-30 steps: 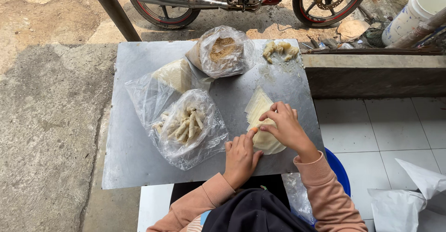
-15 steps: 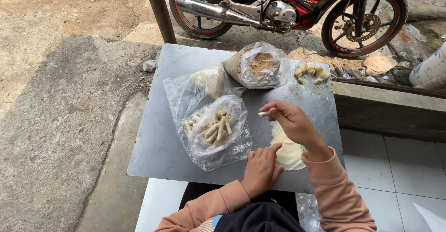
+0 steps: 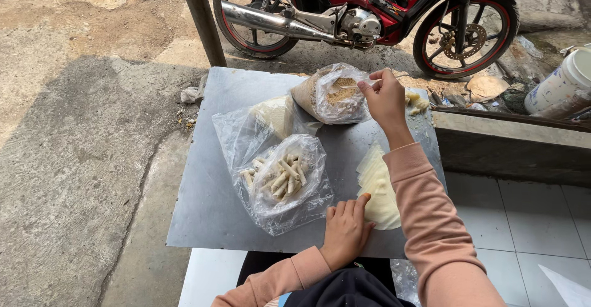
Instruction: The person uses a small spoon to place filling onto thin wrappers and then folds each wrapper into a triangular shape by hand.
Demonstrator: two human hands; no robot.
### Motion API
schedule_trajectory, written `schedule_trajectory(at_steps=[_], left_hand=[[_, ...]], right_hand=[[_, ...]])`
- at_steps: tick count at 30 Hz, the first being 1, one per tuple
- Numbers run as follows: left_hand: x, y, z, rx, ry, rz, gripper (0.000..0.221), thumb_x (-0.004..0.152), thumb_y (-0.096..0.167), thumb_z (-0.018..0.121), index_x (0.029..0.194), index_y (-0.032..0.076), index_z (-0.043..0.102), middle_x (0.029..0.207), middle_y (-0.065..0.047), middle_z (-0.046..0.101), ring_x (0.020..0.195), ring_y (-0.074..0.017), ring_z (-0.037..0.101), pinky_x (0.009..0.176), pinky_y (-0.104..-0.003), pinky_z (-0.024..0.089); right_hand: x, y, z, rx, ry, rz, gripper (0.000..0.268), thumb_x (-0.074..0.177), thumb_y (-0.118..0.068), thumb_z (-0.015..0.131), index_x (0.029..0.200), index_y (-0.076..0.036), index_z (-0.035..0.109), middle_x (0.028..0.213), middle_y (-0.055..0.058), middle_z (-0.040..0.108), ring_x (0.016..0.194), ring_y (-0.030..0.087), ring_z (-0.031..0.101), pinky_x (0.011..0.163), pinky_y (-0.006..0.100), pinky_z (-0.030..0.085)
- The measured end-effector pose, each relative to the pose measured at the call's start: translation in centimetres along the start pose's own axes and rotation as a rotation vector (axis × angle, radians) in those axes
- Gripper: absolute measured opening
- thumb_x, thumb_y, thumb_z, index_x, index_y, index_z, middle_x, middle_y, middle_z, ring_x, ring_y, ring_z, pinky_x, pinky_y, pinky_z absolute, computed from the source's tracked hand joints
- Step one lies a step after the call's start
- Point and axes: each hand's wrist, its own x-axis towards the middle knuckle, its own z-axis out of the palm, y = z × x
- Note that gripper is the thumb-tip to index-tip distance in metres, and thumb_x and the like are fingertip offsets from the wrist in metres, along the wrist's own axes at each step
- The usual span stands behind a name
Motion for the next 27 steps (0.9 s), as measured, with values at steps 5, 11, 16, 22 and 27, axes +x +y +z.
schedule_trajectory(at_steps=[5, 11, 16, 22, 27], left_hand=[[0.2, -0.2, 0.5, 0.02, -0.015, -0.008, 0.063, 0.088, 0.02, 0.073, 0.144, 0.006, 0.048, 0.11, -0.007, 0.063, 0.099, -0.0248, 0.056, 0.084, -0.04, 0.036], [0.1, -0.1, 0.6, 0.032, 0.003, 0.022, 0.059, 0.089, 0.018, 0.072, 0.143, 0.008, 0.051, 0.106, -0.006, 0.064, 0.095, -0.0234, 0.057, 0.082, -0.04, 0.037], [0.2, -0.1, 0.8, 0.04, -0.004, 0.025, 0.059, 0.088, 0.018, 0.072, 0.142, 0.008, 0.052, 0.104, -0.005, 0.064, 0.094, -0.0231, 0.058, 0.081, -0.039, 0.037], [0.0, -0.3, 1.2, 0.05, 0.015, 0.016, 0.059, 0.087, 0.018, 0.074, 0.141, 0.007, 0.052, 0.104, -0.004, 0.064, 0.094, -0.0209, 0.058, 0.081, -0.038, 0.037], [0.2, -0.2, 0.9, 0.062, 0.02, 0.015, 0.062, 0.085, 0.019, 0.075, 0.141, 0.007, 0.052, 0.101, -0.003, 0.064, 0.092, -0.0205, 0.057, 0.081, -0.038, 0.036]], right_hand=[[1.8, 3.2, 3.8, 0.605, -0.102, 0.07, 0.019, 0.094, -0.017, 0.075, 0.105, -0.002, 0.076, 0.079, -0.002, 0.069, 0.065, 0.004, 0.056, 0.057, 0.024, 0.046], [0.2, 2.7, 5.4, 0.481, -0.015, -0.077, 0.018, 0.104, -0.016, 0.066, 0.106, -0.002, 0.077, 0.081, -0.002, 0.067, 0.066, 0.003, 0.052, 0.058, 0.021, 0.045], [0.2, 3.5, 4.8, 0.635, 0.019, 0.091, 0.023, 0.106, -0.018, 0.058, 0.102, -0.001, 0.074, 0.081, -0.001, 0.066, 0.064, 0.004, 0.054, 0.058, 0.02, 0.045], [0.6, 5.4, 4.3, 0.814, 0.08, 0.178, 0.025, 0.108, -0.019, 0.056, 0.103, -0.002, 0.073, 0.082, 0.0, 0.066, 0.066, 0.004, 0.052, 0.06, 0.019, 0.043], [0.2, 6.4, 2.4, 1.024, 0.068, 0.237, 0.026, 0.108, -0.02, 0.055, 0.103, -0.001, 0.072, 0.084, 0.001, 0.065, 0.067, 0.006, 0.054, 0.058, 0.019, 0.043]])
